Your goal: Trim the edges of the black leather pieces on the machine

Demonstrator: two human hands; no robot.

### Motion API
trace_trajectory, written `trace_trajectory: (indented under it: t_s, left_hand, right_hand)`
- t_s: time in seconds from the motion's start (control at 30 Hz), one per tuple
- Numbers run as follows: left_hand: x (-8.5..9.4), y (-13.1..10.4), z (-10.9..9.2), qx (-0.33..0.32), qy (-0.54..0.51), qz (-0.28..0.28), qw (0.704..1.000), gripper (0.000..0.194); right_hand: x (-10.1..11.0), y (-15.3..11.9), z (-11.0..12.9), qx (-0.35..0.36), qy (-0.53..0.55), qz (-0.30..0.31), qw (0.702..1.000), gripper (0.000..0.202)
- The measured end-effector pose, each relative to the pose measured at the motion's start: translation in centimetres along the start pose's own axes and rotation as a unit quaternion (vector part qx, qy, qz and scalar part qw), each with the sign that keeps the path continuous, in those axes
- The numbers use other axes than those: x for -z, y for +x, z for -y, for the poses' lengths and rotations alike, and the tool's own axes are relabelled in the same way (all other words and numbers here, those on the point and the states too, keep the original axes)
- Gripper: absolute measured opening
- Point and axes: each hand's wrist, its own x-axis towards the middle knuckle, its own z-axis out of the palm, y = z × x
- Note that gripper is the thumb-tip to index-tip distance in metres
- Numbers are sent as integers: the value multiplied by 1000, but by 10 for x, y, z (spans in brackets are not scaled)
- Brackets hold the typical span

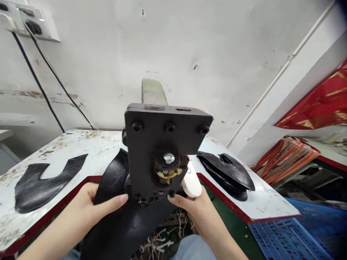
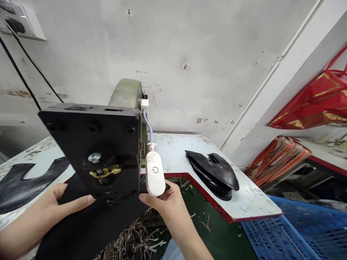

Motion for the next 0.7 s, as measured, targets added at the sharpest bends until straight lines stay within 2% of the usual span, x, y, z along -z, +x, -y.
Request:
trace_trajectory:
  t_s: [0.03, 0.13, 0.27, 0.37, 0.53, 0.7]
  left_hand:
    - [4, 3, -6, 14, -2, 17, 1000, 35]
    - [9, 7, -22, 44, -48, 13, 998, 35]
    - [10, 4, -33, 58, -117, 22, 991, 17]
    - [12, 5, -25, 70, -132, 0, 989, 18]
    - [16, 7, -3, 67, -161, -60, 983, 36]
    - [23, -5, -1, 65, -176, -116, 975, 38]
  right_hand:
    - [2, -2, -4, -12, 4, -3, 1000, 33]
    - [6, -8, -15, -54, 5, 14, 998, 41]
    - [1, -17, -21, -90, -9, 76, 993, 43]
    - [-9, -23, -21, -113, -1, 102, 988, 46]
    - [-25, -27, -34, -132, 29, 124, 983, 47]
    - [-38, -28, -48, -138, 59, 116, 982, 48]
